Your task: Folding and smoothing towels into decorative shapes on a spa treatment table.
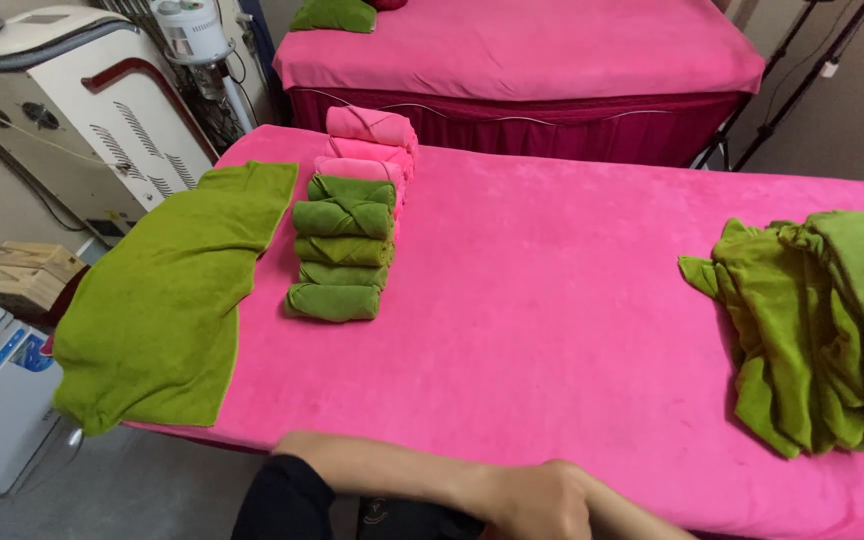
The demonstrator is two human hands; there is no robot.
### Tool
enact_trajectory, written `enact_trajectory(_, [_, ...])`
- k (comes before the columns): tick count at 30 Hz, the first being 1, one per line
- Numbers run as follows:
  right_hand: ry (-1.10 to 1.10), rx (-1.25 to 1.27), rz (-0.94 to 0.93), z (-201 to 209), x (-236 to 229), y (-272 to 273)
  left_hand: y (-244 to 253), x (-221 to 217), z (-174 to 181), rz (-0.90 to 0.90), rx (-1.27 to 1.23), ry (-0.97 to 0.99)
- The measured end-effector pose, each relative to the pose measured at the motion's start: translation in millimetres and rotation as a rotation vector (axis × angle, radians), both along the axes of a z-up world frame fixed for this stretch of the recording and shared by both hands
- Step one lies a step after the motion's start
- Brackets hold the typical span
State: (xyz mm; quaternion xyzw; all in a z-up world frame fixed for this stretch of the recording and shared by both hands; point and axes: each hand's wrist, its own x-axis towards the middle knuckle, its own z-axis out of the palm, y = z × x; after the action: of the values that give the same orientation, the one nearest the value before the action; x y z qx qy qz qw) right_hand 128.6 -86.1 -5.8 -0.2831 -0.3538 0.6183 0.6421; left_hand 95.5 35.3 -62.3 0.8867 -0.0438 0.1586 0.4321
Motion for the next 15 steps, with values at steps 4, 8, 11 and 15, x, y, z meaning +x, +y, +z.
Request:
enact_trajectory(4, [0.093,0.025,0.048,-13,7,38,-31,-93,166,0.478,0.052,-0.347])
enact_trajectory(8, [0.21,0.056,0.099,-5,-12,110,-33,-110,232,1.224,0.455,-0.677])
enact_trajectory(11, [0.429,0.27,0.568,-15,-23,141,-31,-83,162,0.857,0.662,-0.535])
enact_trajectory(15, [0.359,-0.471,-0.062,128,-43,92,14,-86,72,1.04,0.503,-0.437])
